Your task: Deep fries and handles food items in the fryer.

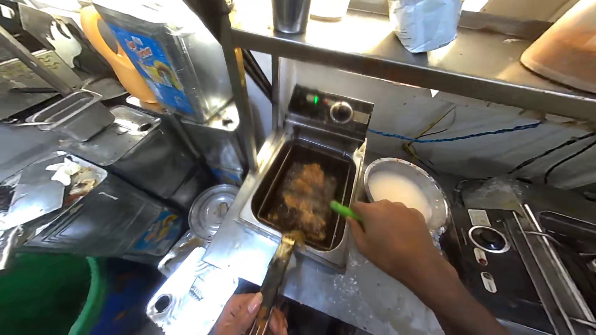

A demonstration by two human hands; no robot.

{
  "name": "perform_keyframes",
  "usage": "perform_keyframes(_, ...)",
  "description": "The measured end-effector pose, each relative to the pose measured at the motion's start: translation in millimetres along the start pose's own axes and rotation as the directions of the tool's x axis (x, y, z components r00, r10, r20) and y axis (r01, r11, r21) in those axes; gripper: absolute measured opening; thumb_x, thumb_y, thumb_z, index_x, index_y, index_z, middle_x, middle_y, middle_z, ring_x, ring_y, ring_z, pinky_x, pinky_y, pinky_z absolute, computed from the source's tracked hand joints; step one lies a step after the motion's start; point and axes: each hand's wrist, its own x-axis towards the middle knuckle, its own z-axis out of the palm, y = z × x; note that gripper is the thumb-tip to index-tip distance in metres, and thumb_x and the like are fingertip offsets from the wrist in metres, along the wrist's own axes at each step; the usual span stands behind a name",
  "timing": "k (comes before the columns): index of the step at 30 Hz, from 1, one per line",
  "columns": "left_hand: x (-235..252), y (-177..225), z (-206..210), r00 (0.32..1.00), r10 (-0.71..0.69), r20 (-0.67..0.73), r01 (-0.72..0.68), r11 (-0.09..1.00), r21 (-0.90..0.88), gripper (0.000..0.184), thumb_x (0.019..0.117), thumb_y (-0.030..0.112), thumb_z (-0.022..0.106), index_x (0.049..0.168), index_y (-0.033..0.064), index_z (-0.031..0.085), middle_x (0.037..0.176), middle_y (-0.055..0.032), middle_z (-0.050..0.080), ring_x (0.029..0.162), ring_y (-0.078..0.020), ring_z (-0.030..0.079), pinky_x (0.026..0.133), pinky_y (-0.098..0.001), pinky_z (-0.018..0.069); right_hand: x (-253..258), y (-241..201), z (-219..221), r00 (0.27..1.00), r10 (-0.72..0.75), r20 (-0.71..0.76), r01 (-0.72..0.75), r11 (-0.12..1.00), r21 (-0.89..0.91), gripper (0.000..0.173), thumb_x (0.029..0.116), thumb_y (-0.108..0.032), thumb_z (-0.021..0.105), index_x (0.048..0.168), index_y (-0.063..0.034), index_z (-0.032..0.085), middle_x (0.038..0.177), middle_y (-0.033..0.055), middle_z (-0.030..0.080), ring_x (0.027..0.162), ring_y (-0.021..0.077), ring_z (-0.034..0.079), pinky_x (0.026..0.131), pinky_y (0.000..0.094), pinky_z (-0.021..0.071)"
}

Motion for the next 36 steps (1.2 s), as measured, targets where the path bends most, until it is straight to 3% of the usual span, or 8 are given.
perform_keyframes(2, 2, -3, 2, 1.000, 0.011, -0.011, -0.011, 1.000, -0.018, 0.052, 0.1064, 0.047, 0.048, 0.094, 0.0057, 0.078, 0.086, -0.0129, 0.077, 0.077, -0.0202, 0.075, 0.072, -0.0331, 0.0621, 10, -8, 1, 0.988, 0.015, 0.151, -0.012, 1.000, -0.020, 0.028, 0.1022, -0.034, 0.055, 0.098, -0.0114, 0.071, 0.086, 0.0120, 0.070, 0.087, 0.0334, 0.070, 0.069, 0.0529, 0.0520)
perform_keyframes(7, 1, -5, 3, 0.999, 0.046, -0.012, -0.046, 0.999, -0.025, 0.051, 0.1070, 0.045, 0.048, 0.095, 0.0053, 0.078, 0.086, -0.0132, 0.077, 0.078, -0.0207, 0.075, 0.073, -0.0341, 0.0622, 31, -10, 21, 0.994, 0.034, 0.108, -0.027, 0.998, -0.058, 0.028, 0.1037, -0.034, 0.054, 0.098, -0.0105, 0.069, 0.086, 0.0119, 0.070, 0.087, 0.0318, 0.071, 0.068, 0.0492, 0.0527)
perform_keyframes(11, 2, -7, -2, 0.998, 0.052, 0.021, -0.051, 0.998, -0.041, 0.052, 0.1082, 0.044, 0.045, 0.096, 0.0046, 0.077, 0.086, -0.0142, 0.076, 0.078, -0.0222, 0.074, 0.078, -0.0374, 0.0613, 52, -20, 36, 0.990, 0.014, 0.138, -0.011, 1.000, -0.022, 0.024, 0.1013, -0.027, 0.056, 0.097, -0.0082, 0.070, 0.090, 0.0138, 0.071, 0.088, 0.0338, 0.071, 0.069, 0.0526, 0.0538)
perform_keyframes(15, 1, -6, -3, 0.999, 0.044, 0.017, -0.043, 0.998, -0.048, 0.052, 0.1080, 0.044, 0.045, 0.096, 0.0043, 0.077, 0.086, -0.0136, 0.076, 0.077, -0.0212, 0.074, 0.078, -0.0367, 0.0616, 58, -2, 27, 0.995, -0.019, 0.093, 0.012, 0.997, 0.073, 0.024, 0.0990, -0.031, 0.062, 0.099, -0.0098, 0.074, 0.090, 0.0136, 0.072, 0.088, 0.0354, 0.071, 0.070, 0.0561, 0.0543)
perform_keyframes(21, 1, -11, 0, 0.998, 0.063, -0.003, -0.063, 0.997, -0.040, 0.055, 0.1079, 0.046, 0.044, 0.096, 0.0038, 0.077, 0.084, -0.0135, 0.075, 0.076, -0.0204, 0.073, 0.075, -0.0352, 0.0615, 57, 27, 20, 0.996, -0.079, 0.027, 0.072, 0.974, 0.217, 0.026, 0.0990, -0.036, 0.065, 0.087, -0.0148, 0.073, 0.076, 0.0069, 0.067, 0.077, 0.0284, 0.068, 0.064, 0.0522, 0.0511)
perform_keyframes(27, 1, -8, 1, 0.999, 0.031, -0.018, -0.032, 0.998, -0.059, 0.051, 0.1069, 0.045, 0.048, 0.096, 0.0046, 0.077, 0.084, -0.0133, 0.076, 0.076, -0.0212, 0.074, 0.075, -0.0358, 0.0618, 59, 18, 34, 0.985, -0.049, 0.165, 0.027, 0.991, 0.133, 0.031, 0.0997, -0.038, 0.060, 0.090, -0.0115, 0.072, 0.083, 0.0105, 0.069, 0.085, 0.0314, 0.069, 0.070, 0.0542, 0.0528)
perform_keyframes(31, -1, -9, -1, 0.999, 0.048, -0.002, -0.048, 0.997, -0.062, 0.051, 0.1077, 0.044, 0.046, 0.097, 0.0044, 0.077, 0.085, -0.0138, 0.076, 0.077, -0.0214, 0.074, 0.077, -0.0362, 0.0617, 42, 29, 12, 0.989, -0.071, 0.132, 0.059, 0.994, 0.093, 0.030, 0.1019, -0.038, 0.059, 0.090, -0.0139, 0.072, 0.078, 0.0077, 0.067, 0.079, 0.0291, 0.068, 0.066, 0.0508, 0.0507)
perform_keyframes(36, 2, -10, -2, 0.999, 0.042, 0.000, -0.042, 0.997, -0.066, 0.051, 0.1068, 0.045, 0.048, 0.096, 0.0043, 0.077, 0.086, -0.0148, 0.076, 0.078, -0.0224, 0.075, 0.075, -0.0357, 0.0620, 44, 29, 15, 0.994, -0.094, 0.053, 0.091, 0.994, 0.057, 0.026, 0.1015, -0.038, 0.060, 0.093, -0.0161, 0.072, 0.077, 0.0066, 0.068, 0.078, 0.0285, 0.069, 0.063, 0.0499, 0.0508)
